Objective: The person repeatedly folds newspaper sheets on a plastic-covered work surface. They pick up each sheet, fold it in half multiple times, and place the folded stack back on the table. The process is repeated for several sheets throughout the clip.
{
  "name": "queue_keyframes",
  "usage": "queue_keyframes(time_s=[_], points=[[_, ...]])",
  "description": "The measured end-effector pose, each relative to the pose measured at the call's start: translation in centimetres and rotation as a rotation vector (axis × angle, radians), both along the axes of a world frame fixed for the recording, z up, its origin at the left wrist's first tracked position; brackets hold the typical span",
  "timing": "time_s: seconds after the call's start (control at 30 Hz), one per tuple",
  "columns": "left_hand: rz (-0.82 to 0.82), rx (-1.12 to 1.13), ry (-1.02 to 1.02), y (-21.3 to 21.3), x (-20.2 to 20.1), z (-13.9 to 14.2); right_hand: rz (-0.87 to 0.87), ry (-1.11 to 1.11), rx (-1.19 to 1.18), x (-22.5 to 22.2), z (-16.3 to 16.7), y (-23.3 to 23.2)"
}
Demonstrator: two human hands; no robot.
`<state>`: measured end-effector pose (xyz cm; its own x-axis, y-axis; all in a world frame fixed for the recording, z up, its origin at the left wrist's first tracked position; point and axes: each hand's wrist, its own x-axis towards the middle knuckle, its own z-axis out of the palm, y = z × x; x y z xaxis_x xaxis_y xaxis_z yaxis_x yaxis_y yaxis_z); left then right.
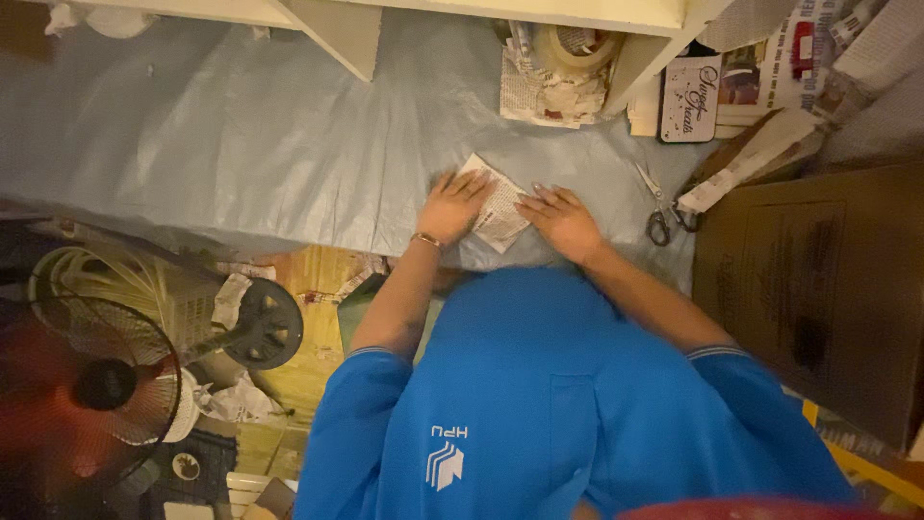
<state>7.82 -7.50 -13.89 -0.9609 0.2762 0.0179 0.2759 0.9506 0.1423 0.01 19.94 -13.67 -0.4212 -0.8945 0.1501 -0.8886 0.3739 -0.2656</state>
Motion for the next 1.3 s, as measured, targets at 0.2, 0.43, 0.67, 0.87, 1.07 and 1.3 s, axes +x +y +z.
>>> queue_keyframes(time_s=[0.2, 0.43, 0.67, 0.87, 1.07, 1.3], points=[[0.136, 0.045, -0.107, 2.7, 1.4, 2.0, 0.032, -0.092, 0.078, 0.1, 1.3, 1.3], [0.033, 0.081, -0.241, 2.5, 1.8, 3.1, 0.103, -0.115, 0.156, -0.2, 1.1, 3.9], [-0.075, 0.162, -0.362, 3.2, 1.2, 2.7, 0.184, 0.074, 0.170, -1.6, 0.8, 3.0], [-0.021, 0.157, -0.363, 3.7, 1.5, 2.7, 0.140, -0.172, -0.055, -2.4, -0.1, 2.6], [0.183, 0.494, -0.407, 4.2, 1.8, 0.2, -0.094, -0.351, -0.125, -2.4, -1.7, 0.1], [0.747, 1.118, -0.272, 4.4, 1.5, -0.5, -0.340, -0.499, 0.016, -3.0, -0.8, -3.5]])
